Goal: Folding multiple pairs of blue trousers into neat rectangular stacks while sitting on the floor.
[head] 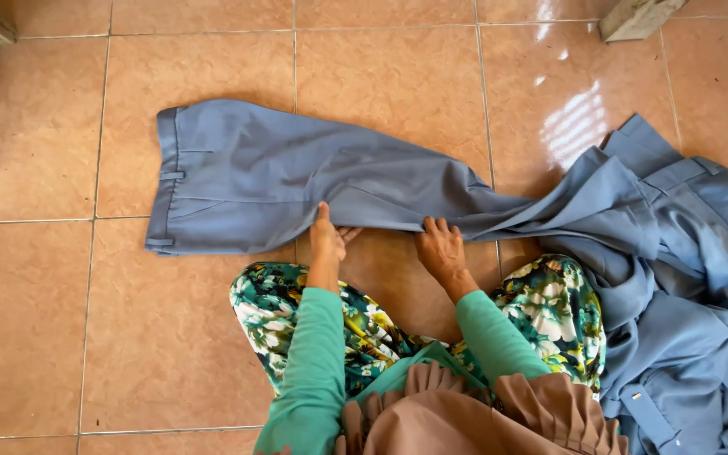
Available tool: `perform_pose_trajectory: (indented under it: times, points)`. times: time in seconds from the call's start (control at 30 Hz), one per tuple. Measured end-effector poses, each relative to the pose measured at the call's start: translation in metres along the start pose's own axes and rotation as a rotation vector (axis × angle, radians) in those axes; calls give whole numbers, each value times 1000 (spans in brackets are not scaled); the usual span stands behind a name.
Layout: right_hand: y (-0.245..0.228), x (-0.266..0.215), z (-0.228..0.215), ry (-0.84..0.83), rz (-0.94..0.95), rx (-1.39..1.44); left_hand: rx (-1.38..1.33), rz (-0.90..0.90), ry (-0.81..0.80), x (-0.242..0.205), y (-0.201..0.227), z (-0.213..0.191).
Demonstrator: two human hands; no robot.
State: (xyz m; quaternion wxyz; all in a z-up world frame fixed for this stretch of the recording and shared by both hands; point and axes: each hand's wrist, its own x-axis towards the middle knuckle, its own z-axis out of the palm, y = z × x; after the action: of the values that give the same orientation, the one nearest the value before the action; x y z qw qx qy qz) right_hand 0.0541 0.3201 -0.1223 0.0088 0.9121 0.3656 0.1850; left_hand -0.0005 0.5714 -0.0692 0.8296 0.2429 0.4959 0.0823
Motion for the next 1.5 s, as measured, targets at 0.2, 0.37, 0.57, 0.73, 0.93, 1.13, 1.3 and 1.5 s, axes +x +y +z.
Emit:
perform_pose_trajectory:
  times: [0.2,0.37,0.57,0.73,0.93,1.13,1.3,1.5]
  points:
    - [56,-4,-9,39,26,-106,-113,152,26,-10,81,-47]
    - [89,40,-15,177,62,-106,-163,250,9,11,160,-68]
    - [166,152,-83,414,-21,-137,-190,296,-66,-2,243,-36]
    - [219,191,-91,393,16,80,-175,289,-95,5,270,-25]
    - [182,154,-127,452,-88,308,-240,321,-50,24,271,-68]
    - [88,16,-30,-16,-288,453,-421,330,207,90,242,-175]
    - [72,-17,1,-81,-11,677,100,418,958,98,205,-213]
    - [119,24,46,-371,793,669,1106,1084,199,75,108,-109]
